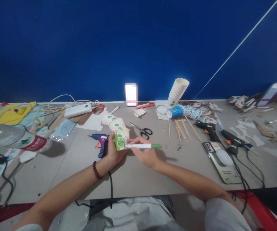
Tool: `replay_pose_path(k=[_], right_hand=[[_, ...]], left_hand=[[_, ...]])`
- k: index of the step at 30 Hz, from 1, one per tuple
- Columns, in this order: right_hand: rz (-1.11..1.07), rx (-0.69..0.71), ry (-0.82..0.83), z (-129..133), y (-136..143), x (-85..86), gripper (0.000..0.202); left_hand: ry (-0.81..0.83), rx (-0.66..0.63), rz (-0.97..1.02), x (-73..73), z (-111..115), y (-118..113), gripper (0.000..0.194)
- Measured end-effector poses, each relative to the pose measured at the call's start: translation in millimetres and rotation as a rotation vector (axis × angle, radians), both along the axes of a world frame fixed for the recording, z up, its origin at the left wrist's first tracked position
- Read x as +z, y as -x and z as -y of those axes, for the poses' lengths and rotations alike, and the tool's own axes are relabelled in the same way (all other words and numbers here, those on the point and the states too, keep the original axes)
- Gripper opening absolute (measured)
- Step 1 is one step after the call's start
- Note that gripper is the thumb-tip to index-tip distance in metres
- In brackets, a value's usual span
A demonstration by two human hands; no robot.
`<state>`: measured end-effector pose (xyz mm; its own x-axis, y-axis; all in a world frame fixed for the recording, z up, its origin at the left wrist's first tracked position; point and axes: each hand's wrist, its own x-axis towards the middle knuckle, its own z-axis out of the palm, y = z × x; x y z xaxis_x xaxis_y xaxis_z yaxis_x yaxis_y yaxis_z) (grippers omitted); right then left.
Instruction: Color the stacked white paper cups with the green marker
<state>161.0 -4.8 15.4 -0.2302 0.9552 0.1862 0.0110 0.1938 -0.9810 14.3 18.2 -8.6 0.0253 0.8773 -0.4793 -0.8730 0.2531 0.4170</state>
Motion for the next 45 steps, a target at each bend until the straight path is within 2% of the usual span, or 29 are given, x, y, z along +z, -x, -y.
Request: replay_pose_path(k=[5,13,21,28,34,38,45], right_hand=[[-0.006,-0.001,0.003,0.1,-0.1,-2.6,0.006],[-0.02,0.028,0.041,1.0,0.4,-4.4,0.008],[-0.019,-0.017,0.038,0.1,0.8,-1.0,0.011],[-0.036,0.029,0.022,0.6,0.9,-2.2,0.008],[-0.006,0.009,0.013,0.4,0.0,-1.1,0.002],[0.018,-0.011,0.015,-0.3,0.4,-1.2,0.004],[-0.006,0.035,0.025,0.8,0.7,-4.5,0.005]], left_hand=[[0.007,0.0,-0.006,1.1,0.4,0.0,0.042],[0.004,0.014,0.0,-5.8,-0.9,0.5,0.042],[-0.007,-0.014,-0.009,-1.9,-0.1,0.2,0.043],[-0.013,0.014,-0.017,-5.9,-0.9,0.1,0.041],[-0.025,-0.007,-0.02,-3.5,0.0,0.1,0.04],[-0.024,-0.004,-0.007,-4.2,-0.3,0.2,0.04],[0.012,0.017,-0.016,-2.5,-1.3,-0.8,0.043]])
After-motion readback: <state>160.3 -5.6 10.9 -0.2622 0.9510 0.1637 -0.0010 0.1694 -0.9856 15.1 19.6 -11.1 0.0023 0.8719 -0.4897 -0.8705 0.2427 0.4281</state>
